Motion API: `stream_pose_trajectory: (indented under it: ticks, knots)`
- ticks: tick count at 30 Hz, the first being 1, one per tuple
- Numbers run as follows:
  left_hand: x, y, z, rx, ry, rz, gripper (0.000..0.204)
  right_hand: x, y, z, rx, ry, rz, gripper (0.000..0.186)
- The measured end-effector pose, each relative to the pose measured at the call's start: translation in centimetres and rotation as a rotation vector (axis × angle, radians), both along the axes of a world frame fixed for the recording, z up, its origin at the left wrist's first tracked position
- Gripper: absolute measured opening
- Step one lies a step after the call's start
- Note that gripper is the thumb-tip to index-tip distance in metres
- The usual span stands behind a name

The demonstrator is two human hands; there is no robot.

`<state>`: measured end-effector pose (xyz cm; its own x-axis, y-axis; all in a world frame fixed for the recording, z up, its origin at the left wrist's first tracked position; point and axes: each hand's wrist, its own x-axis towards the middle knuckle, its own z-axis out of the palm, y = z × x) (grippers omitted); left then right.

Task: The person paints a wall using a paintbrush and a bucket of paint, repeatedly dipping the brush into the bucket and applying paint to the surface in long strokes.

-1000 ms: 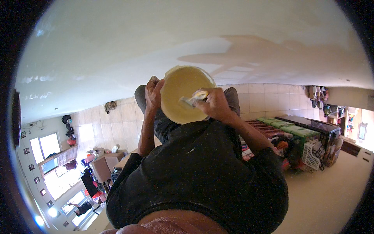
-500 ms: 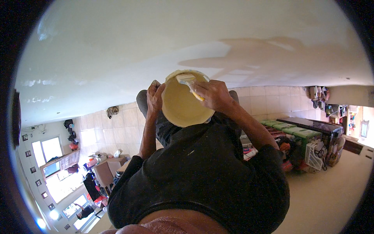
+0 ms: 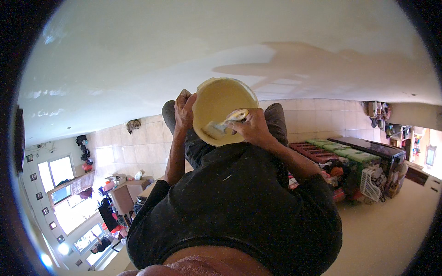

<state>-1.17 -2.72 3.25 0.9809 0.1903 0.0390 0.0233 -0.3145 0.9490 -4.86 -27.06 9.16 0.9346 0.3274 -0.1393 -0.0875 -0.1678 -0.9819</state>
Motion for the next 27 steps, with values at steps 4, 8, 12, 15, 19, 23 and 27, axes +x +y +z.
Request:
stream_pose_trajectory:
  ticks: [4,8,12,15,19,23,27]
  knots:
    - [0.1,0.0,0.6,-0.005,0.051,0.009,0.037,1.2,0.2,1.2,0.062,-0.015,-0.014,0.012]
    - [0.4,0.4,-0.5,0.089,-0.068,-0.024,0.038,2.8,0.0,1.8,-0.13,-0.6,-0.077,0.013]
    - [-0.5,0.7,-1.4,0.006,-0.009,-0.002,0.035,3.1,-2.9,-0.6,-0.62,-0.871,0.178,0.057]
    - [-0.2,0.8,-1.6,0.168,-0.177,-0.056,0.033,1.6,-3.5,1.4,-0.47,-0.977,0.033,0.047]
    - [0.2,0.0,-1.1,0.046,-0.136,-0.035,0.031,1.0,-3.0,1.9,-0.273,-0.717,-0.193,0.03]
    - [0.5,0.0,-1.8,-0.076,-0.061,-0.018,0.031,1.1,-1.8,-1.8,-0.231,-0.294,0.013,0.028]
    - [0.3,0.1,-0.4,0.019,-0.089,-0.043,0.032,1.3,0.6,-2.0,-0.066,-0.275,-0.011,0.022]
